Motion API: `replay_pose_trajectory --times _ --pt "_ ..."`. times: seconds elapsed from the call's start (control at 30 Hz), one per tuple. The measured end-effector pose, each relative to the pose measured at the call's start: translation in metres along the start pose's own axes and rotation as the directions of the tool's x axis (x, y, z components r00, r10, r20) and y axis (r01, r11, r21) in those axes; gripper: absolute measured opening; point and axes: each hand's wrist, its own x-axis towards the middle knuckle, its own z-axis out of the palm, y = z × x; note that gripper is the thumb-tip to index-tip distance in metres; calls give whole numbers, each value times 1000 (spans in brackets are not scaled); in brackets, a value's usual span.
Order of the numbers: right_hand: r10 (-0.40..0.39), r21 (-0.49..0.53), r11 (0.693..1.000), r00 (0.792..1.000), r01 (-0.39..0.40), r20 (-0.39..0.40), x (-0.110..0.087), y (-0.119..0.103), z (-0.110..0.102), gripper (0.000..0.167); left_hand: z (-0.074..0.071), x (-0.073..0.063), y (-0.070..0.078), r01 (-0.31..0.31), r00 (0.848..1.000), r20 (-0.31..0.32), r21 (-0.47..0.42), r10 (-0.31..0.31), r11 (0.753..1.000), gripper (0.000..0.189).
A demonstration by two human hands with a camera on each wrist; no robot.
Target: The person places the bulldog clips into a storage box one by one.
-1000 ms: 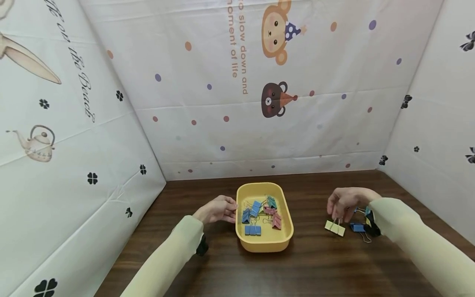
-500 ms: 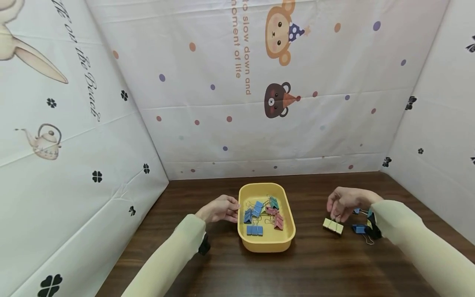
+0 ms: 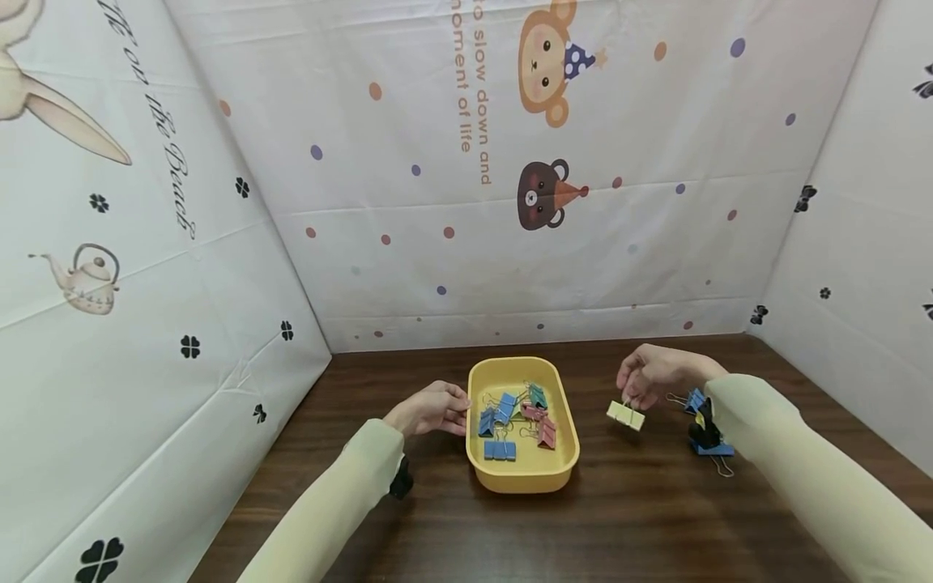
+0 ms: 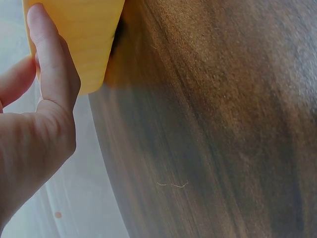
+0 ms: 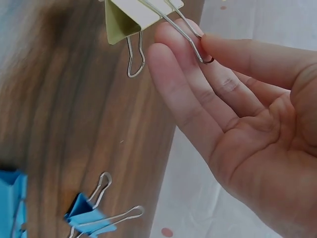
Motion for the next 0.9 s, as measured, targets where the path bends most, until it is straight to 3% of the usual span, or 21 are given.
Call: replay_pose_trajectory --times 0.5,0.9 --pt "-79 -32 996 997 79 2 13 -35 3 24 1 -2 1 -3 1000 -6 11 3 1000 18" --pt "-97 -33 995 995 97 -17 26 -53 13 26 1 -2 2 2 1000 -2 17 -1 1000 16"
